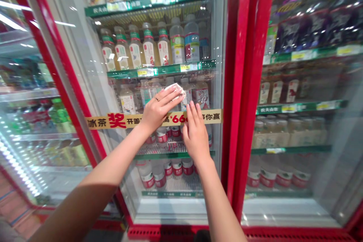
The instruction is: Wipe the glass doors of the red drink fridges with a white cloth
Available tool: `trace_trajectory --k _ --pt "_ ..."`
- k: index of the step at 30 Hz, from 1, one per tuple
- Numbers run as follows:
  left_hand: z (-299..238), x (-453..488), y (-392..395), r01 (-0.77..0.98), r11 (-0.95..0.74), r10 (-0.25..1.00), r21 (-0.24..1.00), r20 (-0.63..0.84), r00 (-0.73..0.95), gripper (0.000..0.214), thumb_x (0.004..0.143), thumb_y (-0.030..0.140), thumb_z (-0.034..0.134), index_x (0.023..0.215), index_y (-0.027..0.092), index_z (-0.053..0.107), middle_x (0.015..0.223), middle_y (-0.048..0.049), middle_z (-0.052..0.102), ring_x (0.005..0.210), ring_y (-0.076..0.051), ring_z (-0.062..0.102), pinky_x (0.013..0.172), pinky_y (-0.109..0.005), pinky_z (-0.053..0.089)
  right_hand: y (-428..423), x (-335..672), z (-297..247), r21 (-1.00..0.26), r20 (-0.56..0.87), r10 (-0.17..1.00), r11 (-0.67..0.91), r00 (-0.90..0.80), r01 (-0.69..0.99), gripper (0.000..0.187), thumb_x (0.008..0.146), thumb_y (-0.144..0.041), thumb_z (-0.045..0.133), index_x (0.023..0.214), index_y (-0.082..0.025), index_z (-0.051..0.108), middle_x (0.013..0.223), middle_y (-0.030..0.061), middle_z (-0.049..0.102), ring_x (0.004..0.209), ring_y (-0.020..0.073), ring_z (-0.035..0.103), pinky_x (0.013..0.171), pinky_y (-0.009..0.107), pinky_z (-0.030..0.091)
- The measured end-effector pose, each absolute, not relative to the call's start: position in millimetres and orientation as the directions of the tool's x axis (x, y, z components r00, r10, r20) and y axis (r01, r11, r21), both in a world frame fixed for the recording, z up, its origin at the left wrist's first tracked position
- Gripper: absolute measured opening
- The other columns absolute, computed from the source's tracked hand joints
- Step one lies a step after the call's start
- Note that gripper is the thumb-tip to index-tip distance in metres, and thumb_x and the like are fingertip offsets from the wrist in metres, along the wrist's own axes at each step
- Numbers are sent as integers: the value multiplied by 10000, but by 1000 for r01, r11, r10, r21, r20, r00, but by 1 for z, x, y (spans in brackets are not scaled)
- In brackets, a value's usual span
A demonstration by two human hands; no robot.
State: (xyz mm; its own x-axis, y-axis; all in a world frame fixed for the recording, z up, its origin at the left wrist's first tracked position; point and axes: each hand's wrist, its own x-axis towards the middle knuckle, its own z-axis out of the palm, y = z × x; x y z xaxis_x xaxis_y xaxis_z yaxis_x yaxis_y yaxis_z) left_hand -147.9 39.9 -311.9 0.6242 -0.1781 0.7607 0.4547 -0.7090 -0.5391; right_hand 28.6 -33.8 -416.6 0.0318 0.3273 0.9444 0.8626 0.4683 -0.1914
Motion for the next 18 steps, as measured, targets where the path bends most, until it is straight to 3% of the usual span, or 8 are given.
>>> trace_trajectory --k 3,7,10,15,18 --pt "-315 -159 42 490 -734 -165 -471 823 544 773 1014 -49 445 1672 358 433 1638 -29 613 1600 -211 491 1280 -506 530 -36 22 -414 -167 946 325 489 -1 856 877 1081 -105 411 1761 -417 -46 1857 -3 223 1723 272 182 1389 614 322" --pt "-307 -149 45 559 -738 -123 -377 891 438 834 1021 -35 416 1715 418 327 1667 -7 582 1628 -222 448 1306 -543 499 -38 9 -411 -135 935 349 516 -63 846 895 1066 -85 405 1765 -394 -61 1854 7 237 1724 262 172 1391 589 328" --pt "-305 -147 44 555 -717 -141 -422 867 477 833 1030 -25 423 1730 406 288 1669 -20 578 1620 -226 461 1314 -548 486 -37 5 -411 -131 930 360 512 -73 849 912 1053 -74 412 1766 -377 -68 1851 19 245 1724 264 174 1392 588 326" --pt "-312 -180 41 505 -666 -178 -549 774 607 780 1018 -48 442 1699 330 388 1641 -48 609 1599 -214 491 1289 -493 517 -33 12 -412 -136 936 349 493 -52 859 889 1062 -80 414 1771 -376 -32 1846 25 267 1721 266 194 1384 597 342" --pt "-312 -194 43 557 -650 -166 -517 812 559 791 1013 -57 441 1686 356 409 1633 -35 619 1603 -206 485 1302 -491 499 -32 12 -413 -140 938 344 489 -43 861 884 1068 -84 417 1770 -379 -31 1844 27 271 1720 273 201 1381 607 346"
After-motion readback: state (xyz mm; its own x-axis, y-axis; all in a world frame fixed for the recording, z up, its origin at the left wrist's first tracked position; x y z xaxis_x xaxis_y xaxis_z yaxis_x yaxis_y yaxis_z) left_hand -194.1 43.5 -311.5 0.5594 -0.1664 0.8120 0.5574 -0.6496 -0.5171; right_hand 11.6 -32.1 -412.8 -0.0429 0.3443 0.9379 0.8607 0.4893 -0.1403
